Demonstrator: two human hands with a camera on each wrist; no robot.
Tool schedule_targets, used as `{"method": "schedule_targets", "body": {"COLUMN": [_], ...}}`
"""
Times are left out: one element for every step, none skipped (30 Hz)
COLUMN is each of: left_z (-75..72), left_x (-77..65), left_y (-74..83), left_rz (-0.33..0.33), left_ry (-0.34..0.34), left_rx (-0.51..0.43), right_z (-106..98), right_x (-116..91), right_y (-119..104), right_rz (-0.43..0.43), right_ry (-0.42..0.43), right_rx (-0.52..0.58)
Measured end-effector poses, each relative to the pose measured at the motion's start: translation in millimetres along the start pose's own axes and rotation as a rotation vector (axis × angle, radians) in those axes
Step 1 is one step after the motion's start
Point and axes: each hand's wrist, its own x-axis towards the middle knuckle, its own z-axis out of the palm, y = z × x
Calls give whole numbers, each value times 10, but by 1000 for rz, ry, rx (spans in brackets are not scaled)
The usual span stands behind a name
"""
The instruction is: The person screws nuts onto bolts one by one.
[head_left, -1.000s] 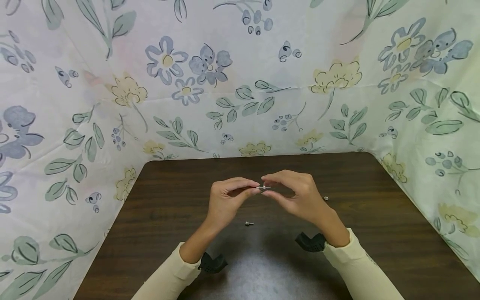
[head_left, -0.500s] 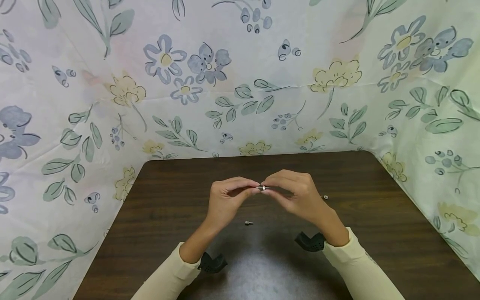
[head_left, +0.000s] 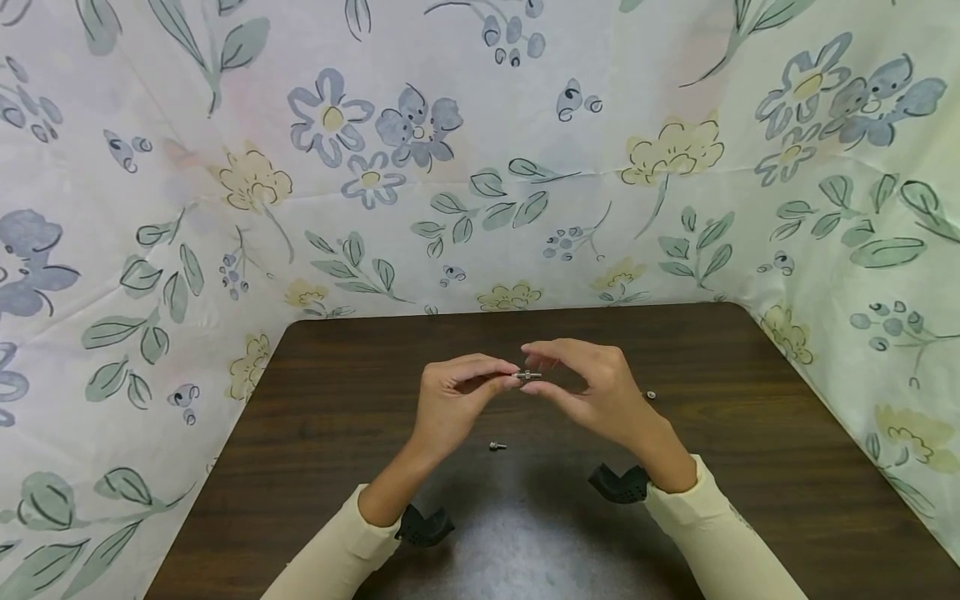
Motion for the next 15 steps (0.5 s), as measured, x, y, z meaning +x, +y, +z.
{"method": "schedule_targets", "body": {"left_z": [0,2,3,5,6,7,8,8,9,9,8,7,7,6,6], "left_x": [1,1,1,4,7,9,9,9,8,7,4,1,-3,-7,-11], "left_y": [0,0,1,4,6,7,8,9,9,11,14,15,18,18,20], "left_rz": [-1,-2,-4,-4,-4,-5,-5,-6,-7,-8,-9,-11,-14,-14,-13], "left_ry": [2,3,5,5,6,6,7,6,6,6,6,6,6,5,3], "left_rx": [0,-2,-5,-7,-8,-10,-11,-12,-10,-7,-1,3,6,7,8], "right_z": [-4,-9,-13,-18,-22,-26,-28,-29,-28,-26,-23,-19,-13,-6,2], "right_x": [4,7,11,17,23,28,31,32,31,30,27,23,19,15,10], "right_y": [-2,-4,-4,-4,-5,-6,-7,-7,-8,-9,-11,-12,-14,-16,-19], "right_rz": [-3,-10,-20,-34,-45,-55,-64,-70,-74,-76,-76,-74,-74,-72,-70], "right_ry": [4,8,10,9,7,3,-1,-4,-5,-5,-4,-3,-1,0,2], "right_rx": [5,9,14,15,14,10,5,1,0,-2,-2,-1,-1,-2,-3]}}
